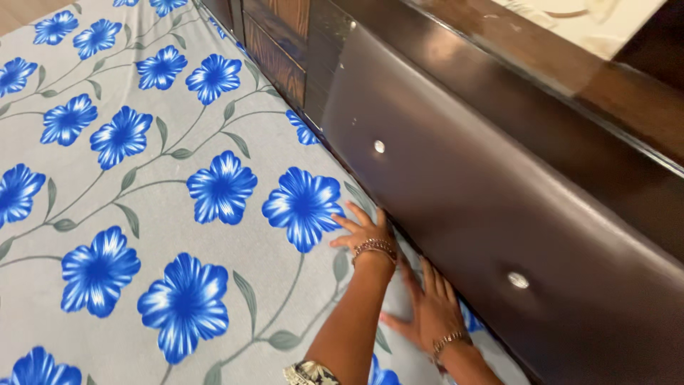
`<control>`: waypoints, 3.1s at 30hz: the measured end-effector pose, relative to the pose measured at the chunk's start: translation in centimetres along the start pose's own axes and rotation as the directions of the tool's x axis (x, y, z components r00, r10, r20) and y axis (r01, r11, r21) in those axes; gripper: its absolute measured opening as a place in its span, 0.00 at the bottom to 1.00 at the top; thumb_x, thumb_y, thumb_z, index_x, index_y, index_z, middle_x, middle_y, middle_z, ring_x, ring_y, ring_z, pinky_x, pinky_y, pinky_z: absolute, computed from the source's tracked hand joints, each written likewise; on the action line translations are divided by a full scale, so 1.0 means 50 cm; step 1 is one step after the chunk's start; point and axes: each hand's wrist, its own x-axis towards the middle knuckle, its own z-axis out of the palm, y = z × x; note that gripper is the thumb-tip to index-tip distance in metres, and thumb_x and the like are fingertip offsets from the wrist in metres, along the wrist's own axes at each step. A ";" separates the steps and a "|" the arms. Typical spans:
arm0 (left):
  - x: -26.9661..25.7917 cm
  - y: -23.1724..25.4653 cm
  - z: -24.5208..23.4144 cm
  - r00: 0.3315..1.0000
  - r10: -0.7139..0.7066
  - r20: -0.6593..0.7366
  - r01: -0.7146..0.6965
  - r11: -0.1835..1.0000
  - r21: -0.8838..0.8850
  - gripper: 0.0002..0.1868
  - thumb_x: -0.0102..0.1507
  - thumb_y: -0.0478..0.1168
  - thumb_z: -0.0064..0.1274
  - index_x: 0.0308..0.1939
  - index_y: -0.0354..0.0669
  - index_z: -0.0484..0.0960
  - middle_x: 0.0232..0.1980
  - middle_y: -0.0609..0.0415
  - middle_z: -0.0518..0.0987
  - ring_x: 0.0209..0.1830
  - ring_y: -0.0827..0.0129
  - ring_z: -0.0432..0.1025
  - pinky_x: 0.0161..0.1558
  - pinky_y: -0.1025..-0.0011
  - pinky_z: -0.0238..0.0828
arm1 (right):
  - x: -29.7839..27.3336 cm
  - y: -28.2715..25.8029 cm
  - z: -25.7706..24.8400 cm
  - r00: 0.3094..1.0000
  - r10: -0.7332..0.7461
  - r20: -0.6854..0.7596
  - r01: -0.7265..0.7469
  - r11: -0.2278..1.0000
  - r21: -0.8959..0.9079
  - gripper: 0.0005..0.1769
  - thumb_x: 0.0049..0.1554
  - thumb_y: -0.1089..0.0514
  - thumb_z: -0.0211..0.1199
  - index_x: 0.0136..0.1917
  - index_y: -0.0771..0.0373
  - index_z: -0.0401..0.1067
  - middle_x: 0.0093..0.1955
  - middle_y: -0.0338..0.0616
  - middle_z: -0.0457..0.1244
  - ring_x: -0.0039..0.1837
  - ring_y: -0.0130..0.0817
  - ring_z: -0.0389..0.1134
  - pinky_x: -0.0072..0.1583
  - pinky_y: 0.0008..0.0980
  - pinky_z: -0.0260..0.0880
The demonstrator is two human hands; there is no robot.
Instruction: The person tucks the edges of a bedsheet into the bed frame, smooths the sheet, and then puts pillowcases onto two pillows on the bed.
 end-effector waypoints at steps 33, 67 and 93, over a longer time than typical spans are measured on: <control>-0.372 0.029 0.366 0.793 -0.343 -0.504 0.121 0.898 -0.422 0.37 0.62 0.65 0.45 0.76 0.75 0.60 0.83 0.43 0.47 0.79 0.34 0.34 0.69 0.29 0.25 | -0.350 0.345 0.000 0.956 -0.286 0.060 0.274 0.950 0.150 0.38 0.56 0.52 0.65 0.76 0.55 0.54 0.67 0.59 0.62 0.67 0.56 0.63 0.67 0.46 0.64; -0.349 -0.607 0.468 0.457 -0.631 -0.627 0.412 0.775 -0.480 0.34 0.67 0.63 0.37 0.78 0.75 0.55 0.83 0.45 0.48 0.81 0.34 0.36 0.63 0.21 0.31 | -0.118 -0.138 0.088 0.568 -0.822 -0.046 0.815 0.569 -0.113 0.39 0.59 0.42 0.58 0.80 0.46 0.51 0.84 0.43 0.40 0.84 0.44 0.35 0.76 0.59 0.36; 0.322 -0.470 -0.003 0.706 -0.309 -0.637 0.122 0.939 -0.320 0.31 0.68 0.61 0.36 0.77 0.76 0.54 0.83 0.44 0.44 0.81 0.36 0.35 0.68 0.24 0.26 | 0.589 -0.319 -0.069 0.903 -0.429 0.007 0.423 0.888 -0.182 0.79 0.39 0.17 0.69 0.84 0.57 0.30 0.85 0.64 0.25 0.85 0.55 0.22 0.79 0.48 0.27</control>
